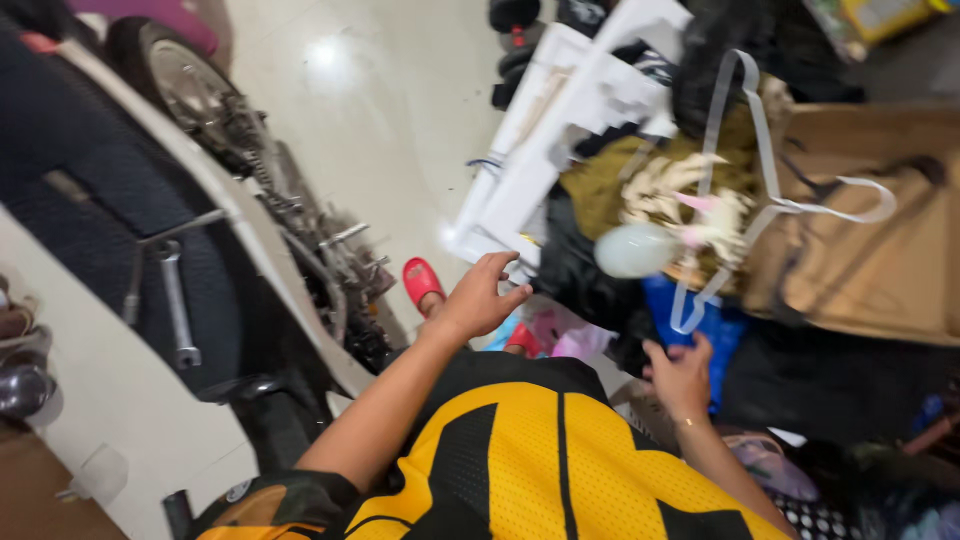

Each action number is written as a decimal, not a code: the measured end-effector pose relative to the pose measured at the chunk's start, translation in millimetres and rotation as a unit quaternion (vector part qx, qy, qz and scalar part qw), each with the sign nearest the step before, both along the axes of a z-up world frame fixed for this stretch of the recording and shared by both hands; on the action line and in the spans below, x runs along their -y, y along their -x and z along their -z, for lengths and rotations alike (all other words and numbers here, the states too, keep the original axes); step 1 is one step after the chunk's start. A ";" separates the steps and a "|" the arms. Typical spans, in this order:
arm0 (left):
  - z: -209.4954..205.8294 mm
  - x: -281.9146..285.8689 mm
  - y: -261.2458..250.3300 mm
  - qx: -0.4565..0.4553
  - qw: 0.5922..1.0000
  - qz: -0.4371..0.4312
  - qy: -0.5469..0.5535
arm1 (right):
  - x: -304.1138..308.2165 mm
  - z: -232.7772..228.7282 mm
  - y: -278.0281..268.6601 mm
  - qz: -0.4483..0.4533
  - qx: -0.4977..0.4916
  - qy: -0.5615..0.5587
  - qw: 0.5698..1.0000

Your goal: The person removes the motorcycle seat using a wrench and keys, then works on the internal components under the seat. They place a small plastic bag inside the compartment, replace the seat, and insert the key into the ignition.

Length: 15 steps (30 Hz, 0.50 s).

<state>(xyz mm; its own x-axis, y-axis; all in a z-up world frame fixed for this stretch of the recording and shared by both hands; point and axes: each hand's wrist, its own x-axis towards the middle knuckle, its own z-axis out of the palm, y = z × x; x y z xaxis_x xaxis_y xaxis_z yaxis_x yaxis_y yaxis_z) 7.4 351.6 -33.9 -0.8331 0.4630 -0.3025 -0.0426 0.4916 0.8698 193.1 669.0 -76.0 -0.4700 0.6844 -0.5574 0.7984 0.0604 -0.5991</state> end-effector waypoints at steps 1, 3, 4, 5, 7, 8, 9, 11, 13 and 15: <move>3.0 16.4 4.7 0.005 1.000 -0.018 0.007 | 13.6 -2.0 2.0 -0.006 0.033 0.012 0.999; 8.1 52.0 14.4 0.016 0.998 -0.051 0.022 | 48.4 -7.1 11.2 -0.016 0.097 0.037 0.994; 10.4 71.2 21.3 0.025 0.998 -0.062 0.017 | 68.1 -8.5 20.8 -0.079 0.121 0.041 0.989; 12.7 90.0 28.0 0.035 0.997 -0.074 0.012 | 89.2 -9.6 33.5 -0.141 0.145 0.045 0.978; 17.2 127.9 35.8 0.053 0.994 -0.092 0.012 | 132.6 -19.0 55.5 -0.251 0.153 0.038 0.955; 20.0 145.1 44.2 0.056 0.993 -0.098 0.016 | 153.5 -23.5 72.1 -0.299 0.131 0.026 0.945; 22.5 161.1 52.6 0.059 0.993 -0.104 0.020 | 173.5 -29.1 89.1 -0.345 0.109 0.014 0.932; 29.3 186.5 74.6 0.022 0.990 -0.134 0.034 | 208.3 -41.2 120.8 -0.412 0.007 -0.019 0.911; 29.4 211.4 77.8 0.000 0.986 -0.160 0.043 | 235.2 -60.7 129.9 -0.432 -0.007 -0.011 0.902; 27.5 233.0 93.2 -0.033 0.980 -0.195 0.040 | 250.1 -74.3 147.8 -0.416 0.045 0.020 0.908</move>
